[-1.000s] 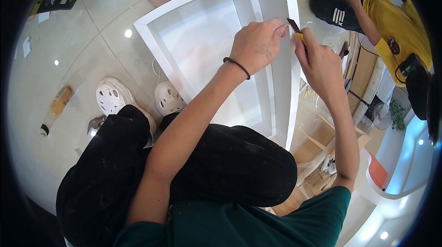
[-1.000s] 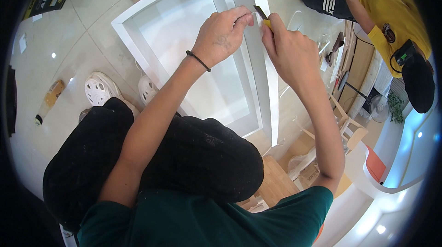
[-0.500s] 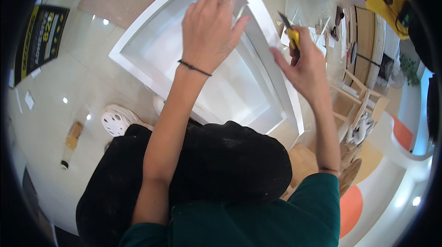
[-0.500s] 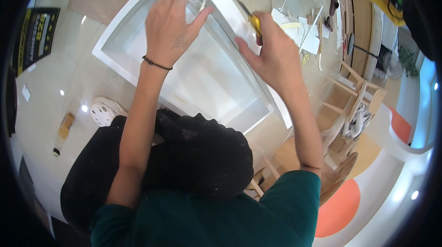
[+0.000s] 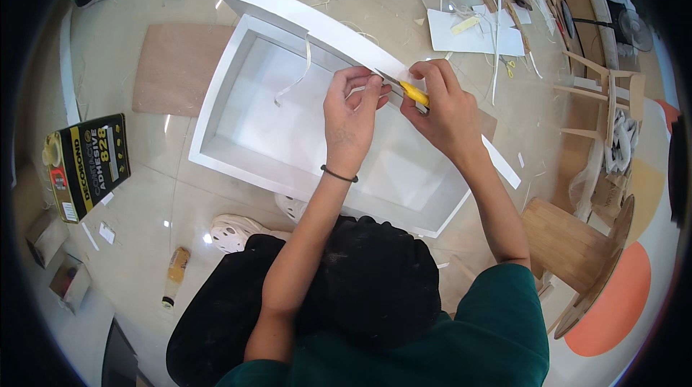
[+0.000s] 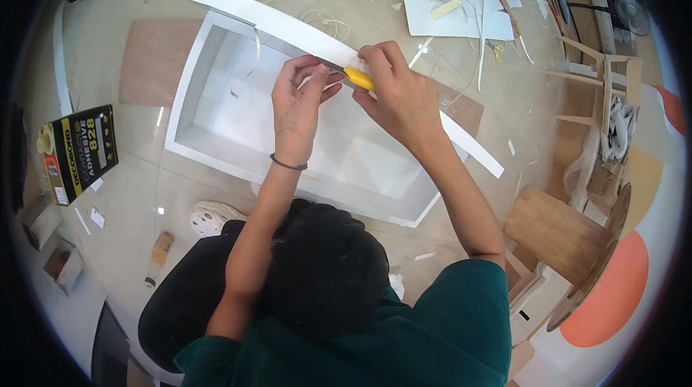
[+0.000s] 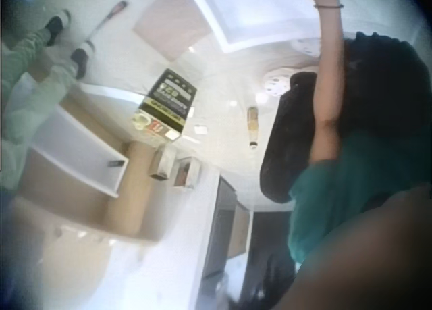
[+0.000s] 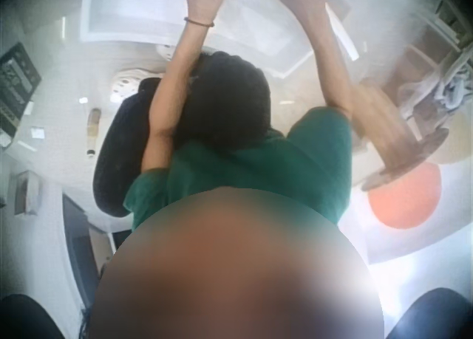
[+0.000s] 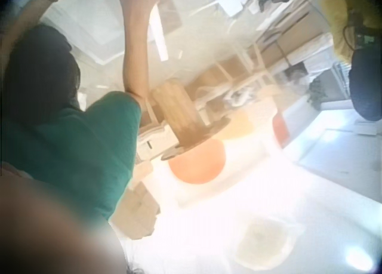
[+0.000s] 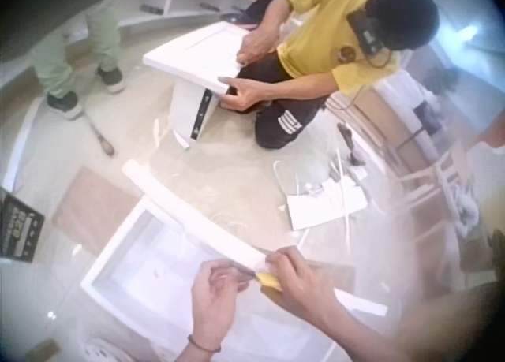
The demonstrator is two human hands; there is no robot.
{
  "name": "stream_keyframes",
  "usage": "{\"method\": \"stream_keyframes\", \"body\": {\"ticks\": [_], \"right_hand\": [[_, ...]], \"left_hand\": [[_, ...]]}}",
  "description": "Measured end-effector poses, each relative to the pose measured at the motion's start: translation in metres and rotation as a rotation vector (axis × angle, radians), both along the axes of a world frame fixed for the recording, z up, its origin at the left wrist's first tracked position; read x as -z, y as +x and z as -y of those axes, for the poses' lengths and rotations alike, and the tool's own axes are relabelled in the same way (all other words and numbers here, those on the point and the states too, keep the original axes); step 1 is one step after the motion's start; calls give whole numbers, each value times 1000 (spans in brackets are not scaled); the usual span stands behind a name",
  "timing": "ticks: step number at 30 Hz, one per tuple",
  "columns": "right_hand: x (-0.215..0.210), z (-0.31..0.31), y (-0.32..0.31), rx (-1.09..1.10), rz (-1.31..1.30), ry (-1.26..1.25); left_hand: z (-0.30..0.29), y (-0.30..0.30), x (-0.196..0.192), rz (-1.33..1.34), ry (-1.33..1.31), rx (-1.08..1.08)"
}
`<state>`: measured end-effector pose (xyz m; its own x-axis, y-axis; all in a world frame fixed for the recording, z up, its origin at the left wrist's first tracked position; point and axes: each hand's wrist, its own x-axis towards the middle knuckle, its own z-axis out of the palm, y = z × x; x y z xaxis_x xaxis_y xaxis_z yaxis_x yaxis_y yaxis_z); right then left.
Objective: The person sits on the floor and uses a utility knife to trim excess edge banding from a white furniture frame. They then switch to scissors to cut and refine the edges of the banding.
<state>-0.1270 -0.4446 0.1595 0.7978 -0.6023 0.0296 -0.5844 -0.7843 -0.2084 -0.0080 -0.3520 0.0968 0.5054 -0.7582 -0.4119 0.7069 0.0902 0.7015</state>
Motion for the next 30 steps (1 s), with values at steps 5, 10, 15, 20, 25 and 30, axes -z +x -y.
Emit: {"method": "stream_keyframes", "body": {"ticks": [5,10,15,20,25,30], "right_hand": [[-7,-3,6,138,93,154],[-15,-9,13,270,111,316],[-28,-4,13,294,257,431],[-41,-8,31,341,452,577],[-34,-30,95,322,820,927],[-13,-92,178,179,819,1231]], "left_hand": [[10,11,4,-38,25,10],[11,13,-4,-45,48,-25],[11,10,3,-4,-17,-27],[9,2,9,221,110,124],[-74,46,-33,738,-33,582],[-145,131,-42,1171,269,283]]}}
